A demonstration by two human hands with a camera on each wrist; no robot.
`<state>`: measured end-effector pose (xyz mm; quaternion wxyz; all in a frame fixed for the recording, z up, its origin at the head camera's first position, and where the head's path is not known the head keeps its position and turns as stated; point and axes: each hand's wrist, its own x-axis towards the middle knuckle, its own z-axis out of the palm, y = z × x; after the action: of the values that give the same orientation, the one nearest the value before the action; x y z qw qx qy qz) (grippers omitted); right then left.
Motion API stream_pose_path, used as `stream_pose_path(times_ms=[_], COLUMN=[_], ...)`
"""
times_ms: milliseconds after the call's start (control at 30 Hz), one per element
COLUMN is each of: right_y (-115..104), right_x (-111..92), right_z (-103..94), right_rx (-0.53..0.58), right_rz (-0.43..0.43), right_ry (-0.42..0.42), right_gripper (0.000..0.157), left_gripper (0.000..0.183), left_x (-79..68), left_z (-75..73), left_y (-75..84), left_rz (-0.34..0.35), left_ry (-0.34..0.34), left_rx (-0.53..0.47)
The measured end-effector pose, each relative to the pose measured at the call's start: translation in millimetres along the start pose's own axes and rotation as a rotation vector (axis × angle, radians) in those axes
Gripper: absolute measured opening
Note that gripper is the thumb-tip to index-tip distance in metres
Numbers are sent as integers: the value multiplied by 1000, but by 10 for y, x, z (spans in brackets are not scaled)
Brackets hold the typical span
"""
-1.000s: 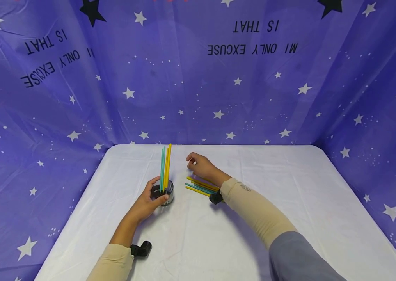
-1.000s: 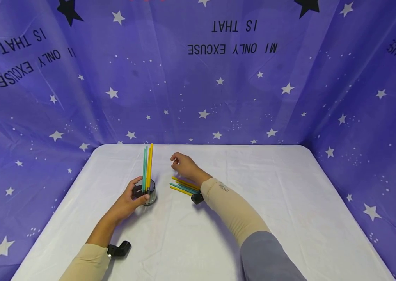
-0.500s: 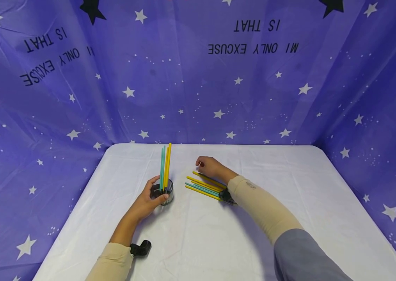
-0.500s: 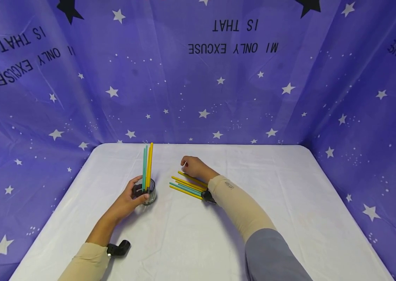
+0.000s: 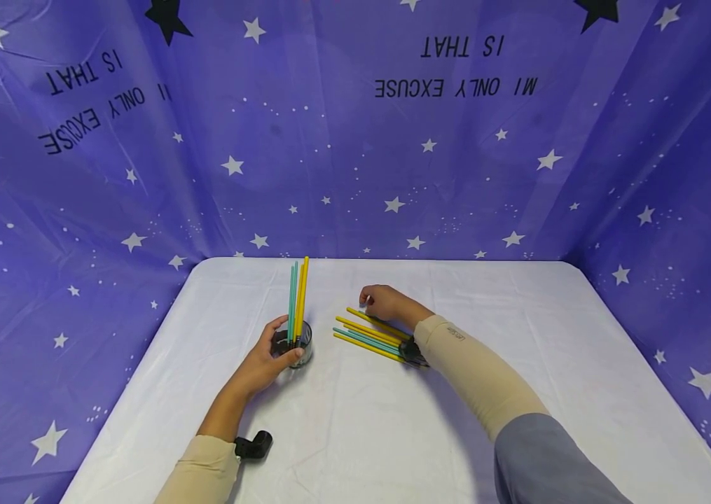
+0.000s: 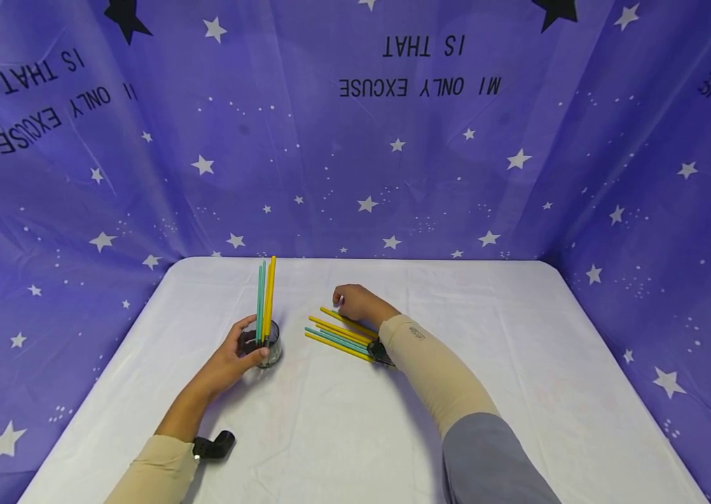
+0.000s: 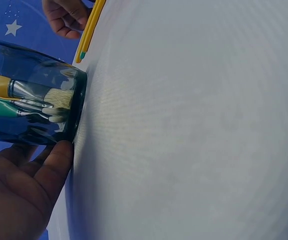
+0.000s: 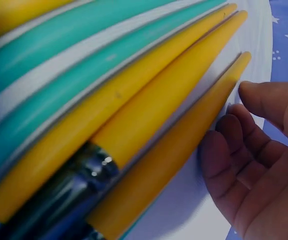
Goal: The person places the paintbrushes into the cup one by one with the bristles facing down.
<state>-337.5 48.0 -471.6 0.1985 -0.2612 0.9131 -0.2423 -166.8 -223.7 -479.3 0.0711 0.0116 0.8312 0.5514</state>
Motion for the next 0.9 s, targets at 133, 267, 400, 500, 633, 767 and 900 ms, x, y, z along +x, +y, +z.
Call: stream_pose_path(times_ms=[133,267,400,500,633,767,900], right_y=[22,38,29,18,8,13,14], right_x=[3,20,24,16,1,-6,0], right_z=[-14,-15,-17,-9,0,3,-7], right_rx=[5,8,-8,-5,24,33,10], right_rz=[-5,10,1,-4,1,6,-4], right_ry=[-37,-80,-99,-89,-64,-57,-67], right_gripper=[17,19,21,21,20,20,20], left_gripper=[77,76,77,78,81,81,81], left_x=[-110,-182,-170,-102,1,43,51], left_z=[-14,-20,-22,-15,-5,5,3], left_y=[207,333,325,203,-11,-104,-99], left_rz=[2,2,-4,-18,-20,-2,7], left_ry=[-11,-20,-18,-13,-5,-7,-7], left_rx=[-4,7,7,-10,-4,-7,-33])
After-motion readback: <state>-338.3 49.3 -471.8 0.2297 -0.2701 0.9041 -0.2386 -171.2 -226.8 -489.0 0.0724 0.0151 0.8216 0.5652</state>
